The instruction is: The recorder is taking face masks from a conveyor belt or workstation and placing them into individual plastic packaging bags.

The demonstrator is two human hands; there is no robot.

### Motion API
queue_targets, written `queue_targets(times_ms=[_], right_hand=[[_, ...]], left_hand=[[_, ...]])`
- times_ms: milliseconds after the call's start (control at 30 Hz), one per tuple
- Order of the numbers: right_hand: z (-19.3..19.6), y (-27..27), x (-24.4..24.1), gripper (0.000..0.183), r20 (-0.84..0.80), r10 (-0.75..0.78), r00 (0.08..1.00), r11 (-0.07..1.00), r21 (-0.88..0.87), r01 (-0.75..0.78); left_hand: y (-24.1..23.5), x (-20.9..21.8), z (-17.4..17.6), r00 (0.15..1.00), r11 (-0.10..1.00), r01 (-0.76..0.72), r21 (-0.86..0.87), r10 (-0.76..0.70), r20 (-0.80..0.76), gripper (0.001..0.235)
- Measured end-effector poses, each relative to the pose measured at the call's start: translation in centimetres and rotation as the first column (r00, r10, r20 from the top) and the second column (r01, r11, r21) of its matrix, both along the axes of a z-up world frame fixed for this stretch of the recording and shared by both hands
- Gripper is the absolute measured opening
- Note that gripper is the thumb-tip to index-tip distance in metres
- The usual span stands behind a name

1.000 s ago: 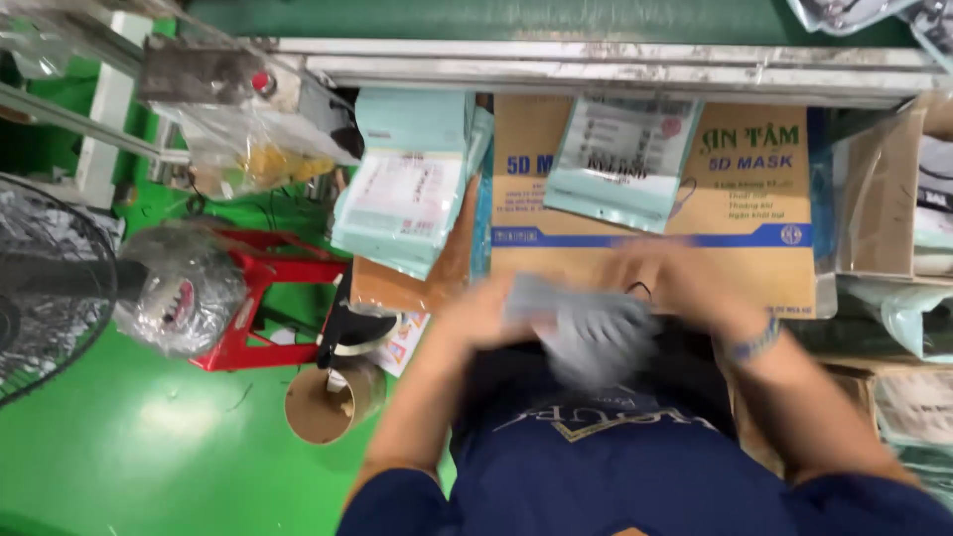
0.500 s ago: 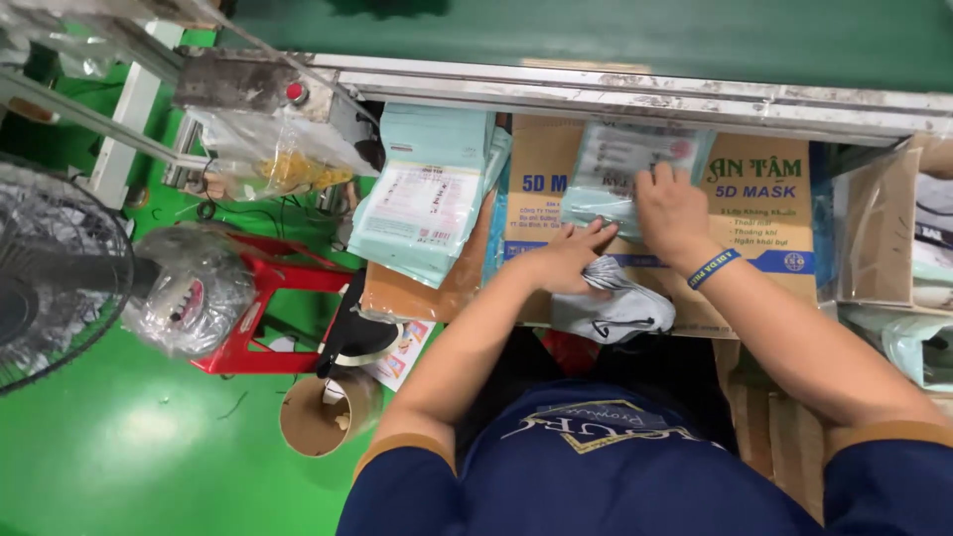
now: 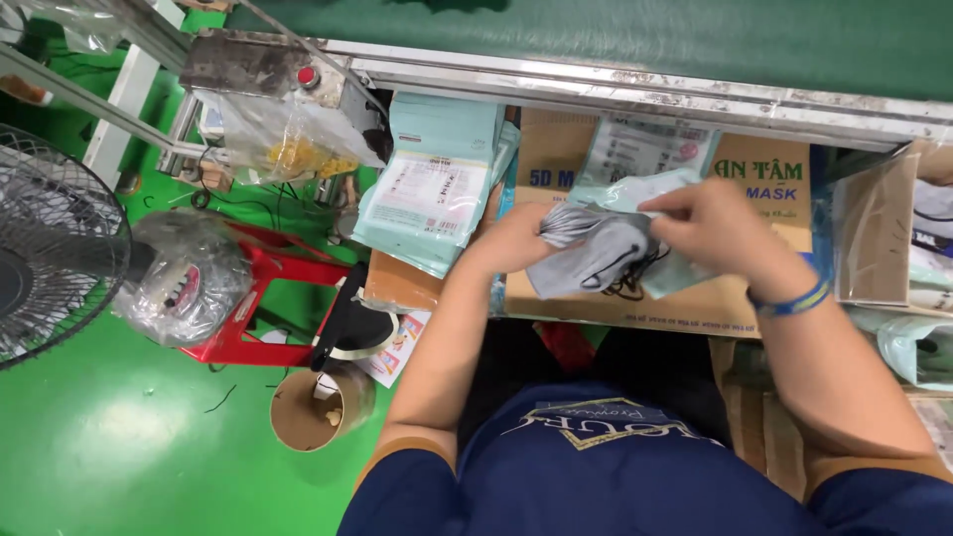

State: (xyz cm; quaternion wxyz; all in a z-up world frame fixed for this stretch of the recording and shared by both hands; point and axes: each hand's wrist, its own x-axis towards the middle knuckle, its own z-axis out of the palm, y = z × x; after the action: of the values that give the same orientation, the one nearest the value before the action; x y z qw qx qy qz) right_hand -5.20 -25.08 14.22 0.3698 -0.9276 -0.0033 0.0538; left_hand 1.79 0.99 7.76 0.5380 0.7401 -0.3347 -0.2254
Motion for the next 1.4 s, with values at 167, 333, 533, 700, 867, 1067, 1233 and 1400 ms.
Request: queue_targets(times_ms=[167, 333, 533, 700, 867, 1067, 1233, 1400], right_hand=[[-3.2, 4.6, -3.6, 0.047, 0.438, 0.118, 0.891, 0.951, -0.308, 0.025], [-5.5, 5.1, -5.0, 0.058, 0.584, 0.147, 0.798, 0.940, -0.334, 0.071], [-4.1, 5.3, -6.1, 0.061, 0.673, 0.084, 0.735, 0.972, -0.218, 0.088], [-4.5, 3.3, -6.4, 0.058, 0.630, 0.011, 0.777, 0.982, -0.153, 0.111], [-2.4, 4.9, -11.1, 0.062, 0.515, 0.176, 0.839, 0.983, -0.132, -0.125], [0.2, -0.9, -10.8, 0.069, 0.430, 0.261, 0.865, 0.965, -0.152, -0.215], [-1.3, -2.8, -11.3, 0.038, 0.030, 0.194, 0.981, 0.879, 0.439, -0.187], [-1.7, -1.7, -13.7, 0.025, -0.093, -0.101, 0.991, 0.811, 0.569, 0.136]], left_hand=[[-4.2, -3.0, -0.1, 0.900, 0.904, -0.411, 0.120, 0.423, -0.104, 0.032], [-6.0, -4.2, -6.3, 0.807, 0.813, -0.526, -0.250, 0.383, -0.450, 0.034], [-4.7, -4.2, -3.0, 0.875, 0.869, -0.297, -0.396, 0.082, -0.477, 0.042], [-7.1, -8.1, -3.5, 0.888, 0.836, -0.303, -0.457, 0.074, -0.454, 0.043], [-9.6, -9.9, -11.7, 0.415, 0.779, -0.469, -0.416, -0.222, -0.883, 0.033], [-7.5, -14.7, -0.9, 0.964, 0.944, 0.259, -0.205, -0.267, -0.013, 0.023], [-5.1, -16.3, 2.5, 0.798, 0.945, -0.049, 0.325, -0.158, 0.582, 0.026], [-2.4, -15.4, 10.2, 0.738, 0.978, -0.108, -0.179, 0.200, 0.644, 0.030]])
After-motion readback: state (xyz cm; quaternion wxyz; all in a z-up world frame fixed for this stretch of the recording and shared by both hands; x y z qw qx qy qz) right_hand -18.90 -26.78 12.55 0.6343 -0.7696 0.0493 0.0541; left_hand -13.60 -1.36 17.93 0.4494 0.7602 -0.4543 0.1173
